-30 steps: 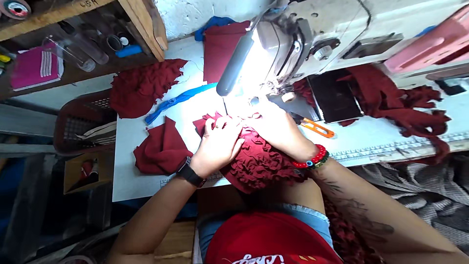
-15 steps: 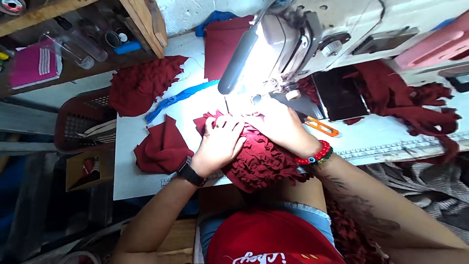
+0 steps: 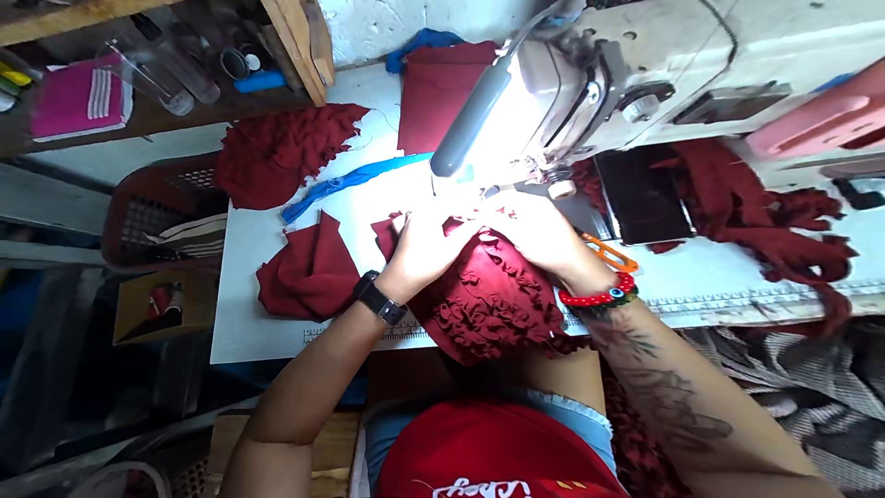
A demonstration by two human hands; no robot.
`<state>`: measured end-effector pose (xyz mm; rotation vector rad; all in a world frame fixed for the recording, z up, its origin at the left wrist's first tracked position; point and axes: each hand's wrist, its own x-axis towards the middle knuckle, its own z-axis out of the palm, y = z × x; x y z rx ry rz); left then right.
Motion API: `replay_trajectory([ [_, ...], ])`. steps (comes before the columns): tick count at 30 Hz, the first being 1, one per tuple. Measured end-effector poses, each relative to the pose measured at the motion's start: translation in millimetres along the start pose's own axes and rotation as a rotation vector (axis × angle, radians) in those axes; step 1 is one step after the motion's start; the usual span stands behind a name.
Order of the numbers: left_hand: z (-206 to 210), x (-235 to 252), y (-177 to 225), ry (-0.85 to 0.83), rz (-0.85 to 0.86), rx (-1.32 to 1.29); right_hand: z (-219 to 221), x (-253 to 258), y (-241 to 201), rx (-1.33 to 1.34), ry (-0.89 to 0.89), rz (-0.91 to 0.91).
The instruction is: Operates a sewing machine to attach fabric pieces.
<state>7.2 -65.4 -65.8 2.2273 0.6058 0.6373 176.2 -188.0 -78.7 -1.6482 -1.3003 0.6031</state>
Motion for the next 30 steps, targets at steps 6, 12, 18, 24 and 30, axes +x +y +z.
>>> replay_trajectory([
  [6,-9,-5,15,-0.003,-0.054,0.029,-4,1,-1,-0.005,-0.018,-0.069],
  [12,-4,-19,16,-0.066,0.076,0.044,-13,-8,-20,-0.080,-0.052,-0.081],
  [18,-9,-28,-2,-0.119,0.146,0.394,-24,-7,-22,-0.089,-0.145,-0.024],
  [24,-2,-31,-18,-0.092,0.118,0.486,8,4,-6,-0.219,-0.001,0.030],
  [30,2,-33,-19,-0.099,0.103,0.508,18,0,-3,-0.238,0.076,0.042],
])
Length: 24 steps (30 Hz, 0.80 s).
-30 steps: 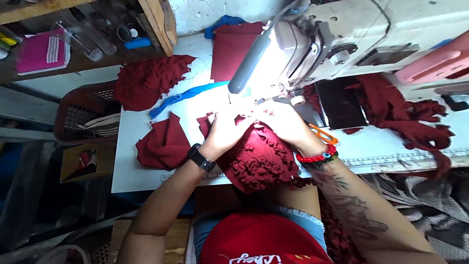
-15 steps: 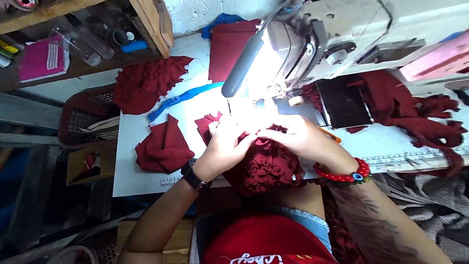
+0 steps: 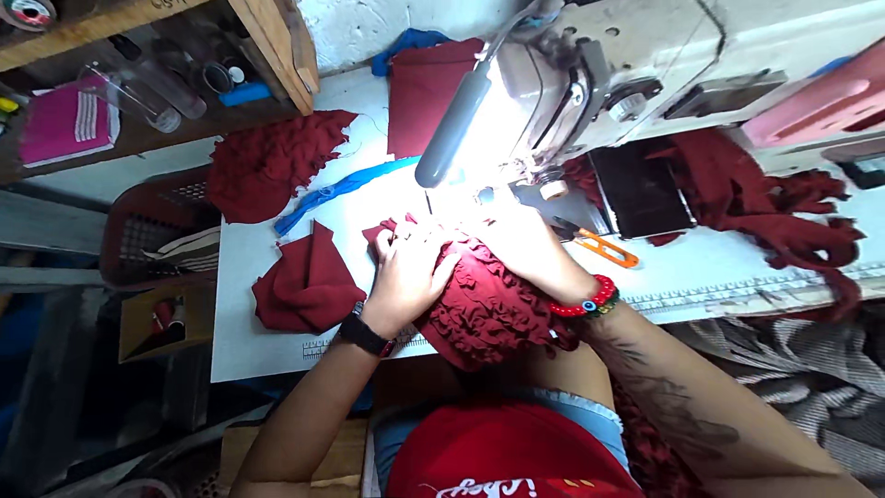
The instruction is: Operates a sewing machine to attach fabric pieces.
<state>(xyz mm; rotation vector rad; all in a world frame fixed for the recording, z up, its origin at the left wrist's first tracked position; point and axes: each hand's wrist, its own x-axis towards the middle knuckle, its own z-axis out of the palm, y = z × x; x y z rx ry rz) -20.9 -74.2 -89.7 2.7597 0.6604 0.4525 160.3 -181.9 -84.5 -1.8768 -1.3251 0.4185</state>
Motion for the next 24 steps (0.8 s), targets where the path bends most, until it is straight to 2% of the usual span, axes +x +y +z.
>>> replay_trajectory([
  [5,-1,0,2,-0.032,0.044,0.067,4,0,-3,-0.107,0.036,0.007],
  [9,-1,-2,2,-0.102,0.152,0.185,5,0,-2,-0.145,0.047,-0.081],
  [15,-6,13,2,-0.154,0.219,0.219,-7,-1,8,-0.382,0.028,-0.178],
  [24,6,37,0,-0.113,0.228,0.189,-21,7,22,-0.343,0.070,-0.059],
])
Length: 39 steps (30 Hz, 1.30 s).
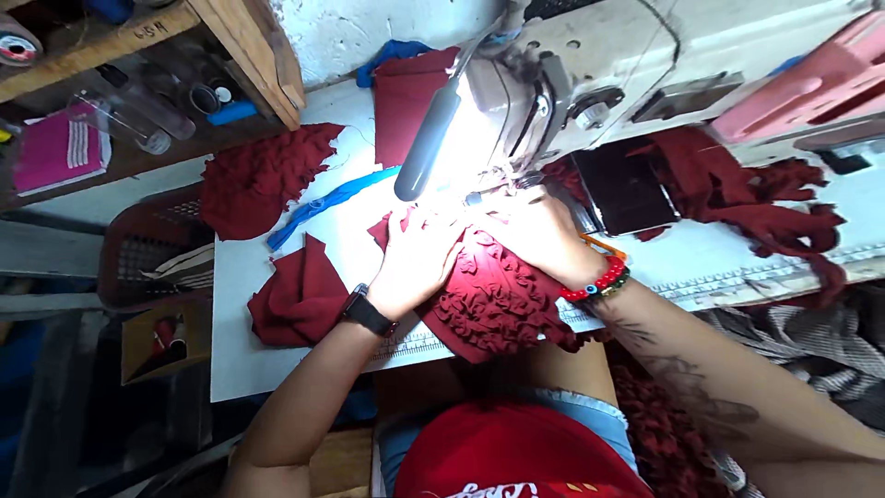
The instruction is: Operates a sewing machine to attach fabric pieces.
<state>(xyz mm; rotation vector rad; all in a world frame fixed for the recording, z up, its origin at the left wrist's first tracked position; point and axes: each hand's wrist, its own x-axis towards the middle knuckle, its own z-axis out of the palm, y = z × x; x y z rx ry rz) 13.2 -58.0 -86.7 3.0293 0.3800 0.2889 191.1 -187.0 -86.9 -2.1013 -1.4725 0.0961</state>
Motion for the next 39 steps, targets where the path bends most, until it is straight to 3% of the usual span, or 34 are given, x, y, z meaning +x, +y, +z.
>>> replay_trajectory([
  [9,-4,1,-5,0.022,-0.042,-0.104,5,9,-4,0.017,0.004,0.136],
  [20,2,4,-9,0.070,-0.062,-0.069,7,5,-2,0.003,0.050,0.055],
  [32,2,3,-13,0.081,-0.062,-0.063,7,18,-1,-0.052,-0.025,0.136],
  [39,3,11,-21,0.052,-0.051,-0.120,6,17,4,0.023,0.007,0.092],
])
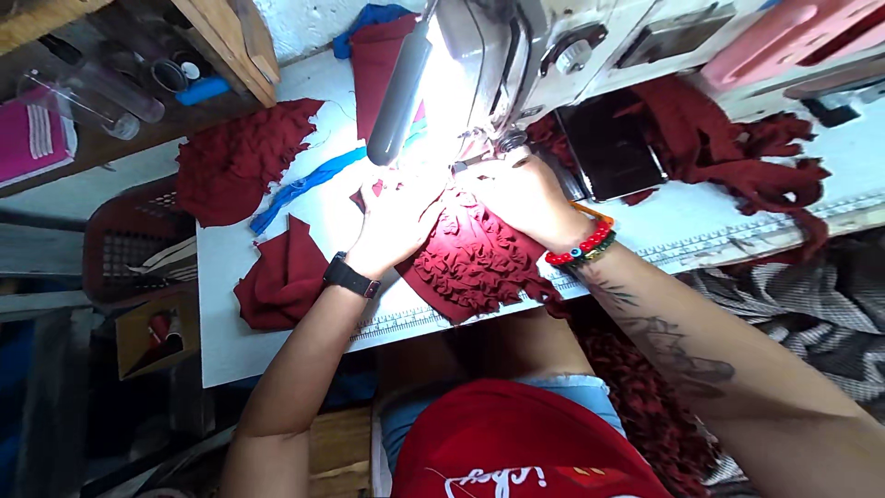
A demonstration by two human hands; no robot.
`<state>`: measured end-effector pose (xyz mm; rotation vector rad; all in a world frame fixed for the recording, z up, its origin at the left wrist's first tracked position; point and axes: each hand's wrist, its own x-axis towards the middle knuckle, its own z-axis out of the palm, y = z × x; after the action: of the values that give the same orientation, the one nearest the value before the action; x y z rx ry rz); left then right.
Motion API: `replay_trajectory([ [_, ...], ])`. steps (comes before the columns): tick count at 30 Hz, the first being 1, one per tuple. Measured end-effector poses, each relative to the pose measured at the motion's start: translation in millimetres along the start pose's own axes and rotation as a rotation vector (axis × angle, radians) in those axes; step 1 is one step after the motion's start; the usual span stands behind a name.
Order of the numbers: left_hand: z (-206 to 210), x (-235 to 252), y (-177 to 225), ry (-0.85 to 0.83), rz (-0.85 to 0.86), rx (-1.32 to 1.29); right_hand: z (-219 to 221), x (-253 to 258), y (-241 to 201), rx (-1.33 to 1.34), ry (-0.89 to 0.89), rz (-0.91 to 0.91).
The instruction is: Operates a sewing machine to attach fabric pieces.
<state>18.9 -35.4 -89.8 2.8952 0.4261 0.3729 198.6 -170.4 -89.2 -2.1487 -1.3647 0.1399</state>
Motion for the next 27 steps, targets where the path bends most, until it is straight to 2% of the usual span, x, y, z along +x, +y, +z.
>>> replay_trajectory([
  [2,-8,5,3,-0.025,-0.030,-0.075,-8,-2,0,0.003,-0.018,-0.050],
  [4,-7,11,7,0.062,-0.033,-0.083,-17,-6,-5,-0.011,-0.086,-0.073],
  [6,-4,17,12,0.125,-0.020,-0.112,-24,-7,-12,-0.023,-0.191,-0.040],
  [9,6,22,17,0.131,-0.017,-0.103,-27,-6,-18,0.072,-0.254,-0.003],
  [14,16,20,10,0.157,-0.090,-0.217,-24,1,-16,0.093,-0.223,0.015],
  [16,17,21,8,0.155,-0.105,-0.202,-20,5,-17,0.083,-0.272,0.046],
  [21,21,20,10,0.185,-0.106,-0.198,-21,4,-24,0.001,-0.216,0.018],
  [24,21,20,11,0.187,-0.124,-0.184,-19,8,-26,-0.108,-0.250,0.007],
  [27,21,19,13,0.191,-0.140,-0.176,-20,12,-28,-0.057,-0.252,0.045],
])
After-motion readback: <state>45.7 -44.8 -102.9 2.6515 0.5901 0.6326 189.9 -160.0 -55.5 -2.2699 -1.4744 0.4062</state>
